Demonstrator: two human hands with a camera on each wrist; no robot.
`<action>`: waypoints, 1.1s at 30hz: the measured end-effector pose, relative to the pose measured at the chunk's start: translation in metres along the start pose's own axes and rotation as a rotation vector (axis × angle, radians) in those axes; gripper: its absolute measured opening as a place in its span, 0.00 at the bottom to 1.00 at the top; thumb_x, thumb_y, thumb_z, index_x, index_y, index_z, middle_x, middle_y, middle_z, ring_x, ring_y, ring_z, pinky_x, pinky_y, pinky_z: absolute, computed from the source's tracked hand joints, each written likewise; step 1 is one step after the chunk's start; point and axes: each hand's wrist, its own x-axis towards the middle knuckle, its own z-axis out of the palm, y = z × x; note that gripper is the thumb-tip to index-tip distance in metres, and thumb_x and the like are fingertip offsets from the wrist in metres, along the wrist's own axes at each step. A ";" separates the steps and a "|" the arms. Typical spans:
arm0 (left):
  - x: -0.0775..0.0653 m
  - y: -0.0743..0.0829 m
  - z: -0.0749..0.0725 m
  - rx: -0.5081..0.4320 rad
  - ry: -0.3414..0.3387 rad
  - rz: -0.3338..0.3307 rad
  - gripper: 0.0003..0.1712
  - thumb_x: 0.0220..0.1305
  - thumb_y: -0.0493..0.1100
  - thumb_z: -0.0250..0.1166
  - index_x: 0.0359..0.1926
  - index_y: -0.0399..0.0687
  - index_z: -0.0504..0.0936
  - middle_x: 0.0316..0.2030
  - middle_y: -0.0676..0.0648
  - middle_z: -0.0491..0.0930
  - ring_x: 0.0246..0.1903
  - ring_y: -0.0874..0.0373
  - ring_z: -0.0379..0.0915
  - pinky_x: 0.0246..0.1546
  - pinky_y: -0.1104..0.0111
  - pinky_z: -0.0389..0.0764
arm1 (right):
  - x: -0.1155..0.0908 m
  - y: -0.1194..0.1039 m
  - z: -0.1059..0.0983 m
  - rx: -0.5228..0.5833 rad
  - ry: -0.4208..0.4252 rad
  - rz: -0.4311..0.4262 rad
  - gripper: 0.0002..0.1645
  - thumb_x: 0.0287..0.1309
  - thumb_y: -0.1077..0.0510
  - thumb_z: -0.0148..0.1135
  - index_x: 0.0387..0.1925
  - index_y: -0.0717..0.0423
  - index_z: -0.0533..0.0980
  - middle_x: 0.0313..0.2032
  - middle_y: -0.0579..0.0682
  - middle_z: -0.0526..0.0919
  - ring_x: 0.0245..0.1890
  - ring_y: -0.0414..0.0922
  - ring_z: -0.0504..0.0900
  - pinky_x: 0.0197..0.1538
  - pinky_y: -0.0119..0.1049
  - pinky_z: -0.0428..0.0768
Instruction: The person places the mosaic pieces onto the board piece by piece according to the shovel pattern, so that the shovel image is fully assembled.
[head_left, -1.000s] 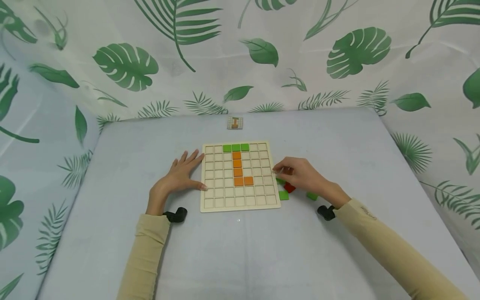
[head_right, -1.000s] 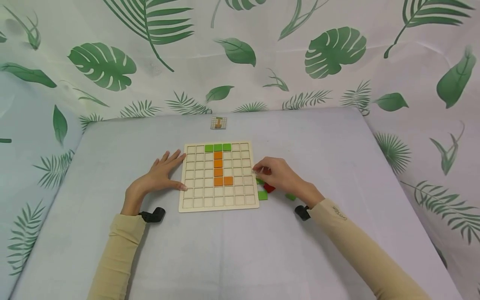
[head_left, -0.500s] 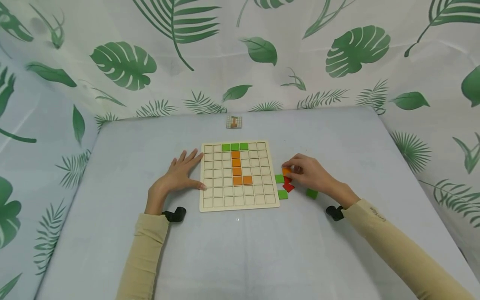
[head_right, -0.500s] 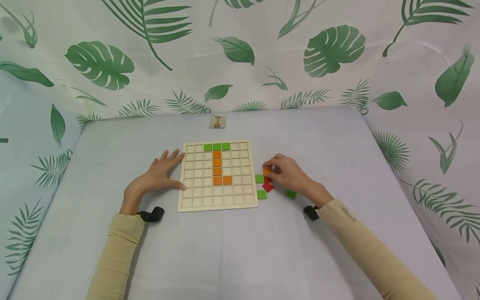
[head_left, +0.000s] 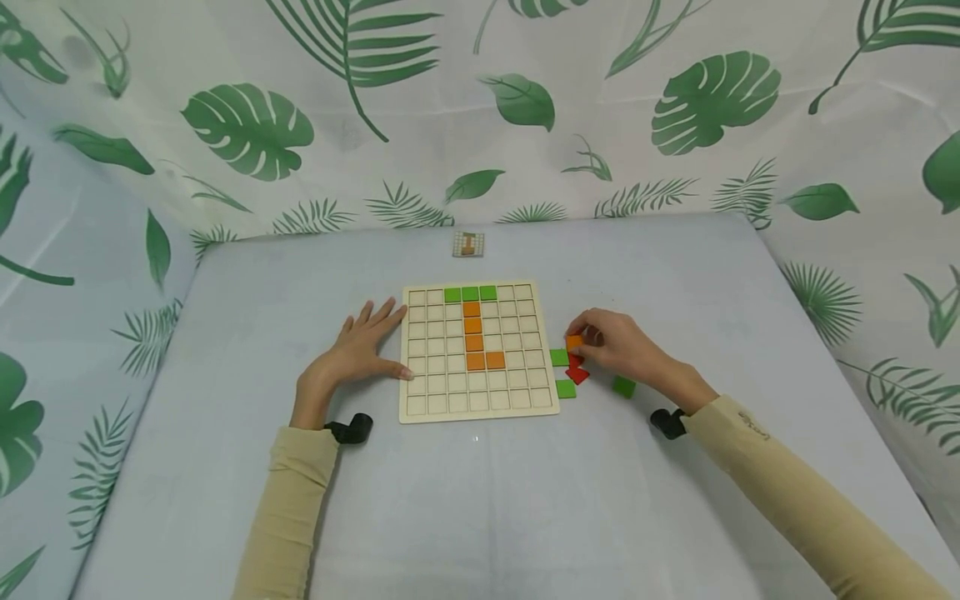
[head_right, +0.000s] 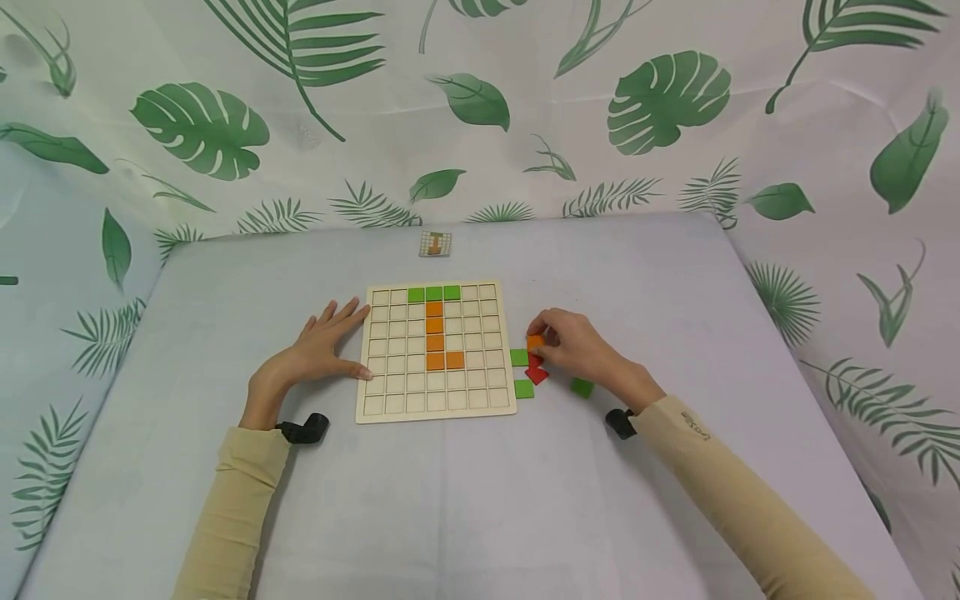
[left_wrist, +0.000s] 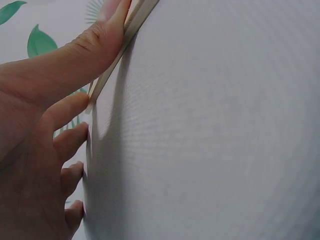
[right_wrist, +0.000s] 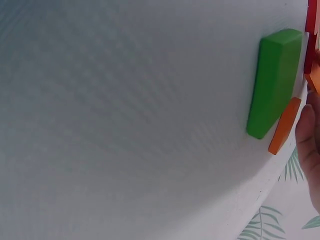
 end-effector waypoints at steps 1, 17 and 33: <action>0.000 0.000 0.000 -0.001 0.000 0.000 0.65 0.56 0.56 0.78 0.83 0.48 0.46 0.83 0.41 0.37 0.81 0.38 0.21 0.78 0.40 0.26 | 0.000 0.000 0.000 0.002 0.005 -0.003 0.10 0.61 0.66 0.71 0.44 0.60 0.82 0.39 0.52 0.86 0.37 0.46 0.79 0.41 0.38 0.80; -0.002 0.001 -0.001 0.002 -0.006 -0.002 0.65 0.57 0.55 0.78 0.83 0.46 0.46 0.83 0.40 0.37 0.81 0.37 0.21 0.78 0.39 0.26 | 0.000 0.000 0.002 0.080 0.087 -0.077 0.14 0.63 0.68 0.68 0.50 0.61 0.84 0.44 0.52 0.89 0.39 0.46 0.86 0.45 0.41 0.85; -0.001 0.002 -0.001 0.003 -0.001 -0.001 0.65 0.55 0.55 0.78 0.83 0.47 0.47 0.83 0.40 0.38 0.81 0.37 0.22 0.78 0.39 0.27 | 0.006 -0.017 0.005 0.183 0.023 0.026 0.19 0.64 0.64 0.69 0.56 0.61 0.82 0.52 0.57 0.87 0.46 0.52 0.88 0.51 0.47 0.87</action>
